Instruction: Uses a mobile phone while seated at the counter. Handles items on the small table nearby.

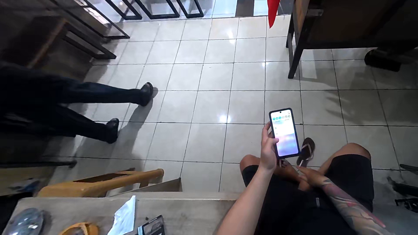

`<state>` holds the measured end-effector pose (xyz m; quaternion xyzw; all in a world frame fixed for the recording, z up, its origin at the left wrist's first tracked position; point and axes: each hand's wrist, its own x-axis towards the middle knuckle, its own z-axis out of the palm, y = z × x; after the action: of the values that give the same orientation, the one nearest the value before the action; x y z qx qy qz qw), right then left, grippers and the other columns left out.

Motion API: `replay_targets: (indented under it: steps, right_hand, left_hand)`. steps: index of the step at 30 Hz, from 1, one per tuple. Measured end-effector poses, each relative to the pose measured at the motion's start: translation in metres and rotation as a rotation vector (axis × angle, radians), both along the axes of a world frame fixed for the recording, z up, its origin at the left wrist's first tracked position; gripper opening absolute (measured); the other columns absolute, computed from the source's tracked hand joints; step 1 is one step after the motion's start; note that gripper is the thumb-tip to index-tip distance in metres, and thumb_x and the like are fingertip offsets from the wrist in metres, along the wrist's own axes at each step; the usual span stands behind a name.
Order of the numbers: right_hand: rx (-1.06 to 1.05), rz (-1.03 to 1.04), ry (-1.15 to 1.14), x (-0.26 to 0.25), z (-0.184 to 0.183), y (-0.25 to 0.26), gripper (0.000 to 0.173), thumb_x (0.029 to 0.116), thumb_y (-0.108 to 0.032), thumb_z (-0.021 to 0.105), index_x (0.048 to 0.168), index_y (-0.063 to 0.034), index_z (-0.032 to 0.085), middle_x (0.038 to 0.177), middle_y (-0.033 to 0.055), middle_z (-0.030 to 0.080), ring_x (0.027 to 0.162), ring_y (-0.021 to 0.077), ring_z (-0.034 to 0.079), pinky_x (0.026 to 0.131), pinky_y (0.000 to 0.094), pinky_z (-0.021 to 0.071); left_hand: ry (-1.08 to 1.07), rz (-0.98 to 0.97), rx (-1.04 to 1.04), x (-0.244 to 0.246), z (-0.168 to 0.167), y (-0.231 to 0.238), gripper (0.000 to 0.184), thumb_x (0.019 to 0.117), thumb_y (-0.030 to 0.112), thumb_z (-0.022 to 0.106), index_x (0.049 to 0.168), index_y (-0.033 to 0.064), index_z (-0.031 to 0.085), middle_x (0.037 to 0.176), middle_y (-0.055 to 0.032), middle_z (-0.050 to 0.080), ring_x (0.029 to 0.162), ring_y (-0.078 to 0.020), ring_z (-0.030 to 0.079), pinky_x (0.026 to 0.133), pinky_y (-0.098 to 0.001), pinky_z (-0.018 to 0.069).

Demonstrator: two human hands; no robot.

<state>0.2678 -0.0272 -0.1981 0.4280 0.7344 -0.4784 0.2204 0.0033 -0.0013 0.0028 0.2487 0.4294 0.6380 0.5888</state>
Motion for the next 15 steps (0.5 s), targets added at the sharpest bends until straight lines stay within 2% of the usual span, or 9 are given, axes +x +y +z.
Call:
replay_targets:
  steps: [3, 6, 8, 11, 13, 15]
  right_hand:
    - [-0.002, -0.021, -0.033, 0.006, -0.014, 0.0, 0.061, 0.108, -0.035, 0.048, 0.163, -0.0148, 0.031, 0.157, 0.0163, 0.046, 0.143, 0.0328, 0.048, 0.119, 0.0554, 0.0361]
    - [-0.004, -0.035, -0.036, 0.008, -0.023, -0.001, 0.061, 0.1073, -0.034, 0.05, 0.162, -0.0152, 0.032, 0.156, 0.0163, 0.048, 0.14, 0.0332, 0.051, 0.118, 0.0545, 0.0381]
    - [-0.011, -0.026, -0.035, 0.008, -0.021, -0.001, 0.061, 0.1076, -0.032, 0.05, 0.163, -0.0141, 0.031, 0.157, 0.0175, 0.047, 0.142, 0.0336, 0.049, 0.119, 0.0542, 0.0367]
    - [-0.004, -0.004, -0.044, 0.01, -0.022, -0.001, 0.061, 0.1078, -0.033, 0.049, 0.162, -0.0137, 0.031, 0.155, 0.0183, 0.048, 0.141, 0.0348, 0.05, 0.117, 0.0563, 0.0377]
    - [-0.01, -0.015, -0.046, 0.009, -0.021, -0.001, 0.06, 0.1075, -0.033, 0.05, 0.162, -0.0143, 0.032, 0.154, 0.0175, 0.05, 0.14, 0.034, 0.051, 0.118, 0.0555, 0.0379]
    - [-0.017, -0.013, -0.046, 0.008, -0.02, 0.0, 0.06, 0.1077, -0.032, 0.049, 0.162, -0.0134, 0.031, 0.155, 0.0177, 0.049, 0.142, 0.0335, 0.049, 0.119, 0.0546, 0.0366]
  left_hand:
    - [0.011, 0.001, 0.022, 0.0, -0.001, 0.0, 0.066, 0.0932, 0.018, 0.044, 0.158, 0.018, 0.031, 0.139, -0.0184, 0.058, 0.116, -0.0299, 0.065, 0.097, -0.0492, 0.055]
    - [0.041, 0.012, 0.031, 0.0, -0.002, 0.0, 0.058, 0.1014, 0.031, 0.041, 0.158, 0.0189, 0.034, 0.136, -0.0192, 0.06, 0.116, -0.0308, 0.065, 0.097, -0.0503, 0.0549]
    - [0.068, 0.0, 0.021, 0.0, -0.002, -0.001, 0.058, 0.1077, 0.047, 0.025, 0.159, 0.0207, 0.033, 0.138, -0.0182, 0.06, 0.12, -0.0315, 0.064, 0.1, -0.0518, 0.054]
    - [0.039, 0.032, -0.051, 0.001, 0.001, 0.001, 0.075, 0.1049, 0.063, 0.003, 0.159, 0.0208, 0.034, 0.136, -0.0166, 0.064, 0.118, -0.0305, 0.066, 0.1, -0.0507, 0.0547]
    - [0.03, 0.069, -0.082, 0.002, 0.001, 0.001, 0.078, 0.1044, 0.063, 0.001, 0.158, 0.0198, 0.037, 0.134, -0.0169, 0.065, 0.117, -0.0298, 0.067, 0.099, -0.0497, 0.055]
    - [0.07, 0.09, -0.092, 0.002, 0.001, 0.0, 0.07, 0.1065, 0.052, 0.004, 0.157, 0.018, 0.038, 0.133, -0.0163, 0.066, 0.117, -0.0284, 0.067, 0.099, -0.049, 0.054]
